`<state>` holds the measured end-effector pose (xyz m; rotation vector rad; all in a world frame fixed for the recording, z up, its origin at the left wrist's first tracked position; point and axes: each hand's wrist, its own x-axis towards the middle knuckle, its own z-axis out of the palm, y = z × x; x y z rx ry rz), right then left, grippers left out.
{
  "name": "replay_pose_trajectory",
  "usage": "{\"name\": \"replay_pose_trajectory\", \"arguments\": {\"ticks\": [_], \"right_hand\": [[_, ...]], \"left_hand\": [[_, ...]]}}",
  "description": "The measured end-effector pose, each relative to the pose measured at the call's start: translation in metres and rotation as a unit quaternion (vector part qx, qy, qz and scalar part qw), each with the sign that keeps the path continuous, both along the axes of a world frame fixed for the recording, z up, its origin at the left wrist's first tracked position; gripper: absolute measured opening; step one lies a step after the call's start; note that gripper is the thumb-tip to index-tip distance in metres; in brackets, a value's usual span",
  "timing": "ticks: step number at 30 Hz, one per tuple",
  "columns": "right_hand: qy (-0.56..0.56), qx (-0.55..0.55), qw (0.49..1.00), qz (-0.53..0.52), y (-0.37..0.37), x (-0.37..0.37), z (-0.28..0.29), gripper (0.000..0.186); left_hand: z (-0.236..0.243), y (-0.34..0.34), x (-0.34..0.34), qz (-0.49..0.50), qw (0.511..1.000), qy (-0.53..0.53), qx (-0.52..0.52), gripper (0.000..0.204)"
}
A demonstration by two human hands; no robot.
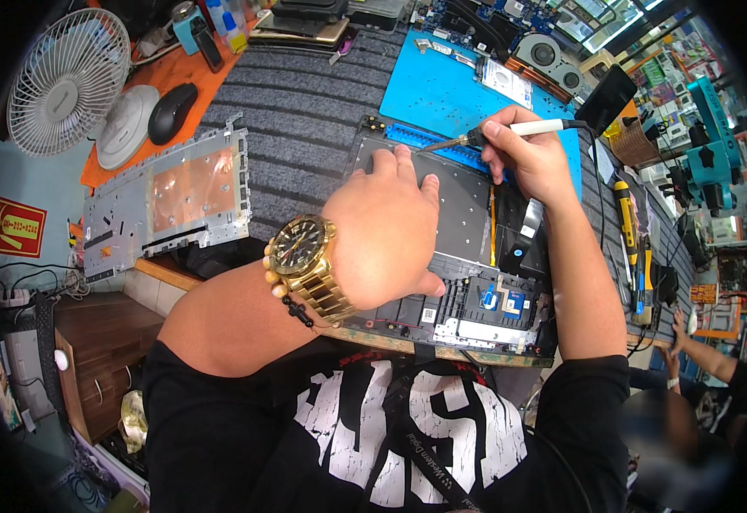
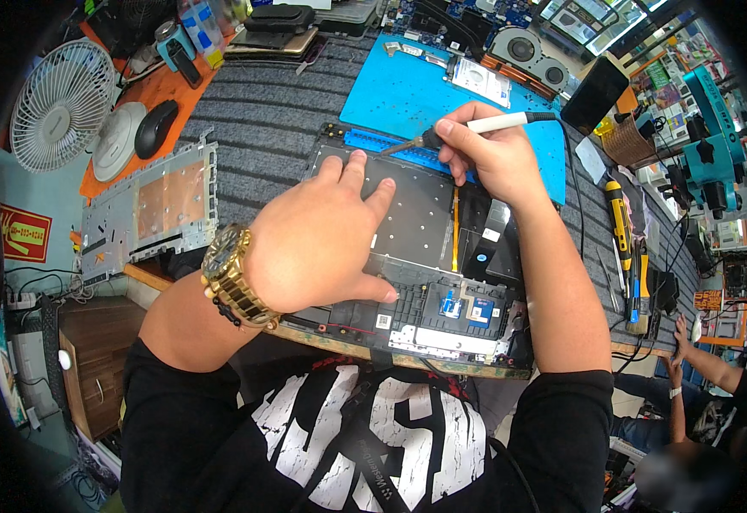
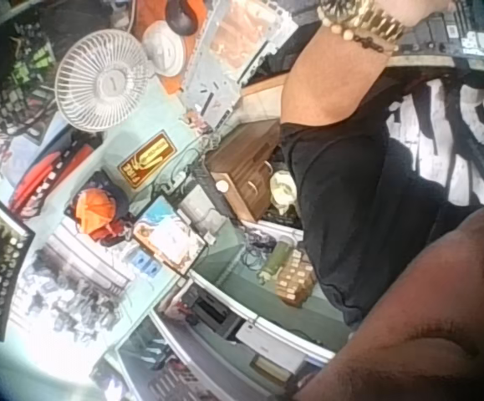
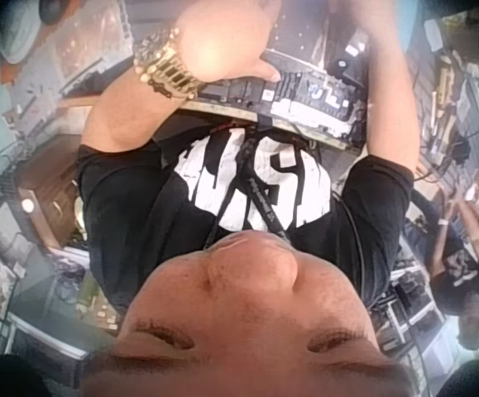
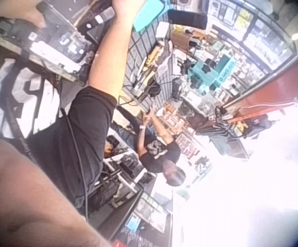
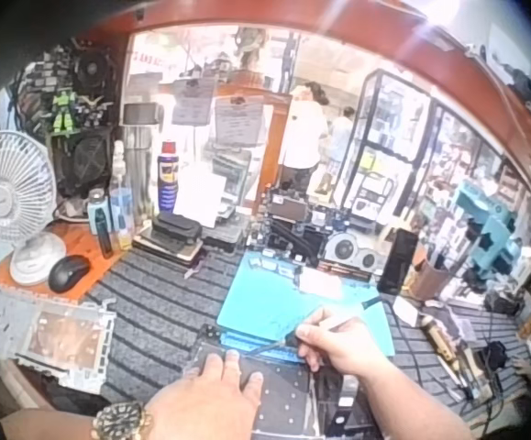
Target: The person uses a soldering iron to melt plastic rivets on a laptop keyboard assembly and then lifts the component from the palm rest.
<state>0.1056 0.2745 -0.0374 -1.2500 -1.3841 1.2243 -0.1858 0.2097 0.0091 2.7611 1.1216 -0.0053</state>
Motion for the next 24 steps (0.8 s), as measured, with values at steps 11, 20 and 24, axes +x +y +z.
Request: {"name": "replay_pose_trajectory", "arguments": {"ticks": [11,20,24], "right_hand": [[0.188,0.0,0.982,-0.032,0.004,0.02,-0.006,0.019],[0.222,0.006,0.974,-0.039,0.006,0.018,-0.002,0.021],[0.169,0.006,0.986,-0.014,0.008,0.01,0.013,0.022]], "left_hand": [[0.006,0.01,0.001,-0.012,0.998,-0.005,-0.056,0.114],[0.004,0.0,-0.003,0.017,1.0,-0.019,0.007,0.113],[0.008,-0.001,-0.003,0.05,0.998,0.019,-0.032,0.114]]}}
